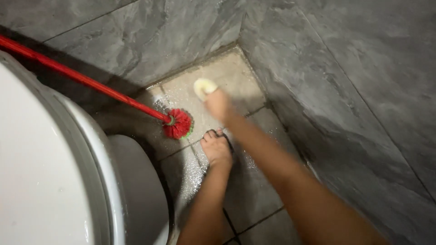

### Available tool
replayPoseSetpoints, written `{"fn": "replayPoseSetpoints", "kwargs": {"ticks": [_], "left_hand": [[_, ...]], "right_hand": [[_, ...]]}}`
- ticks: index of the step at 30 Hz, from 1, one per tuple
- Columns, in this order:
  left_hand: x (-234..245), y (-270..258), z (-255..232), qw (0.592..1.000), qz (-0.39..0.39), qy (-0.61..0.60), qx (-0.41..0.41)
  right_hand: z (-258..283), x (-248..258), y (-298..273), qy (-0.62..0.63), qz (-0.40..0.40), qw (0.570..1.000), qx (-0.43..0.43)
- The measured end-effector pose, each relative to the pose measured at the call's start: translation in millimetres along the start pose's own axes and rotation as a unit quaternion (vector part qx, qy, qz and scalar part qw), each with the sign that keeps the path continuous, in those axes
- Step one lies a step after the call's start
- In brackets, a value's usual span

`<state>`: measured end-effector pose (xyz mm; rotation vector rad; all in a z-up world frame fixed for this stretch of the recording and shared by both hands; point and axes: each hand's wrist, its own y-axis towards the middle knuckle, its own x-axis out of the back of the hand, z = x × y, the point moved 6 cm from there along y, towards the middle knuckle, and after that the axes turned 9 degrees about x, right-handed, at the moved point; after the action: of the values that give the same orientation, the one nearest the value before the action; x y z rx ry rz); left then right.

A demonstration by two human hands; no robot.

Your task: Cleaning the bathroom floor and drain using a brush and water.

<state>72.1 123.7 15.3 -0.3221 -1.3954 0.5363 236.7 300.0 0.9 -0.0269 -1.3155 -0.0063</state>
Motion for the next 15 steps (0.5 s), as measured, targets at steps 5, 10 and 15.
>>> {"fn": "replayPoseSetpoints", "kwargs": {"ticks": [5,10,15], "left_hand": [[-43,19,-4,0.999,-0.031,-0.001,0.020],[7,23,2,1.000,0.010,0.001,-0.004],[-29,77,1,0.993,-0.085,-0.072,0.033]], "right_hand": [[-28,-42,-33,-0.013,-0.006,0.999,0.051],[-33,-28,-105,0.023,0.083,0.996,-0.035],[-41,-32,-68,0.005,0.076,0.997,-0.030]]}}
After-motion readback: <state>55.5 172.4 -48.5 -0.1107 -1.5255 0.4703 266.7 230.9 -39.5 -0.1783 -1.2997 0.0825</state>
